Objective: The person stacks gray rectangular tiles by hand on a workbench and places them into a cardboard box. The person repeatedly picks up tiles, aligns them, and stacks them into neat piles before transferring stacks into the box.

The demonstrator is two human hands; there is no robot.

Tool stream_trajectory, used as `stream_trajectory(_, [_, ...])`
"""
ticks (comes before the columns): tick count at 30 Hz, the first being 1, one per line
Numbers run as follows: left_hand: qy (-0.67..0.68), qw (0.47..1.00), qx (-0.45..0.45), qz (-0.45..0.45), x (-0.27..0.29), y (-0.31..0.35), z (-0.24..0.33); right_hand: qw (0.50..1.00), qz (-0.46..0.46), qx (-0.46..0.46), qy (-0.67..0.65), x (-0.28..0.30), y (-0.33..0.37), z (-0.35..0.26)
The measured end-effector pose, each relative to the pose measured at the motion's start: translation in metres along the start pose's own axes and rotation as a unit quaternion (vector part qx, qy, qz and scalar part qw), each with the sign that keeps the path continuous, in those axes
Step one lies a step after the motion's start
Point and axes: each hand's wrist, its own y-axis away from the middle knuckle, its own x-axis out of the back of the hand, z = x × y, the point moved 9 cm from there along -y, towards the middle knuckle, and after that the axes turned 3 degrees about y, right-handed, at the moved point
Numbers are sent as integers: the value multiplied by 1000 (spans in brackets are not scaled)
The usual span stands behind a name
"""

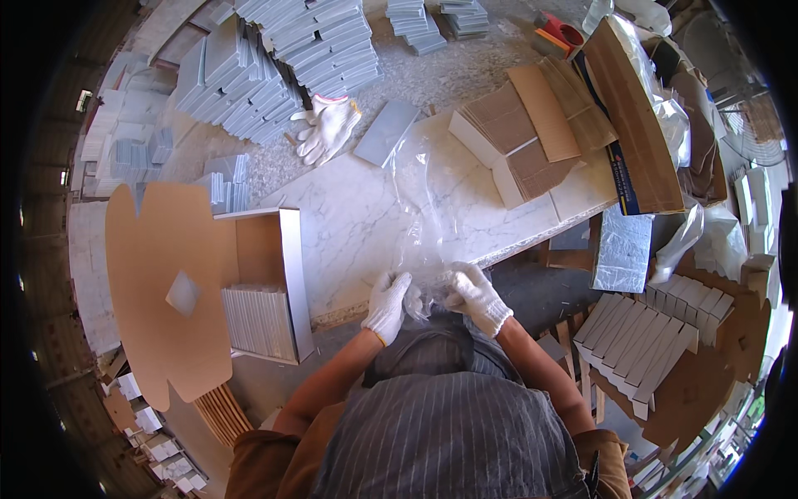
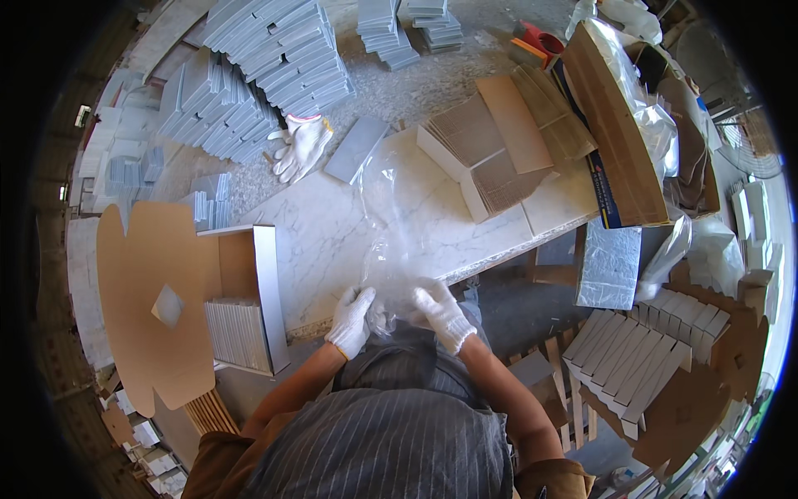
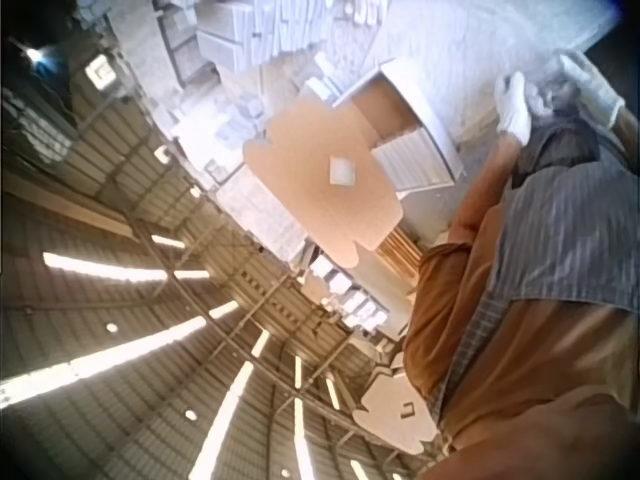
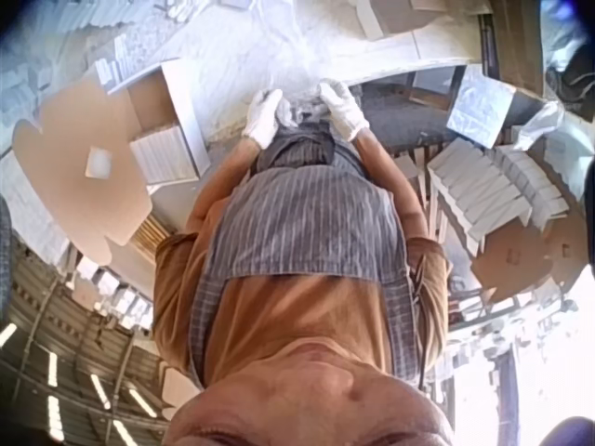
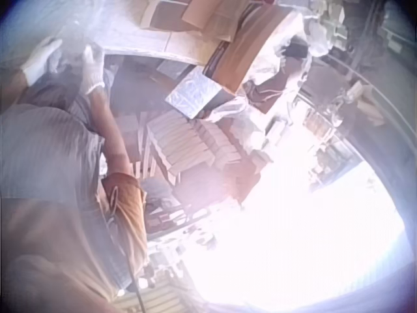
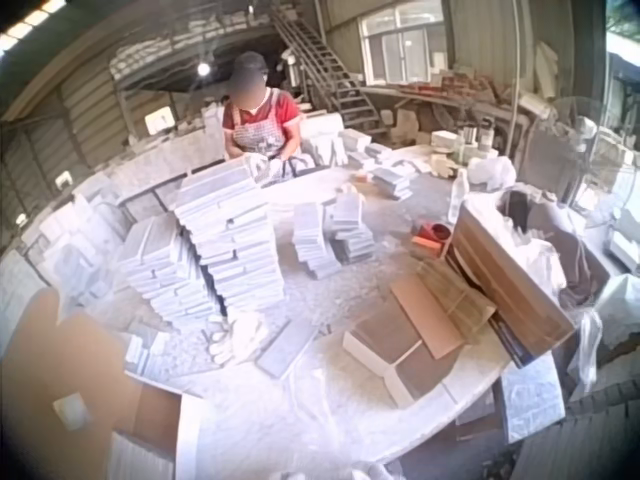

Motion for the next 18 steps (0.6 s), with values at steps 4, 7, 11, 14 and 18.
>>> stream_trajectory(4, [-44,999,-16,24,0,0,3,999,-29,-18,-20,6,-13,30])
stream_trajectory(7, [-93,994,-48,35,2,7,7,993,33,27,-108,5,-13,21])
stream_trajectory(11, [-326,919,-208,78,17,19,31,987,145,67,-12,11,-11,25])
stream_trajectory(14, [-490,684,-527,117,-26,66,92,973,193,87,96,17,-10,25])
stream_trajectory(18, [-608,518,-601,-24,-91,16,120,943,187,117,249,20,-16,23])
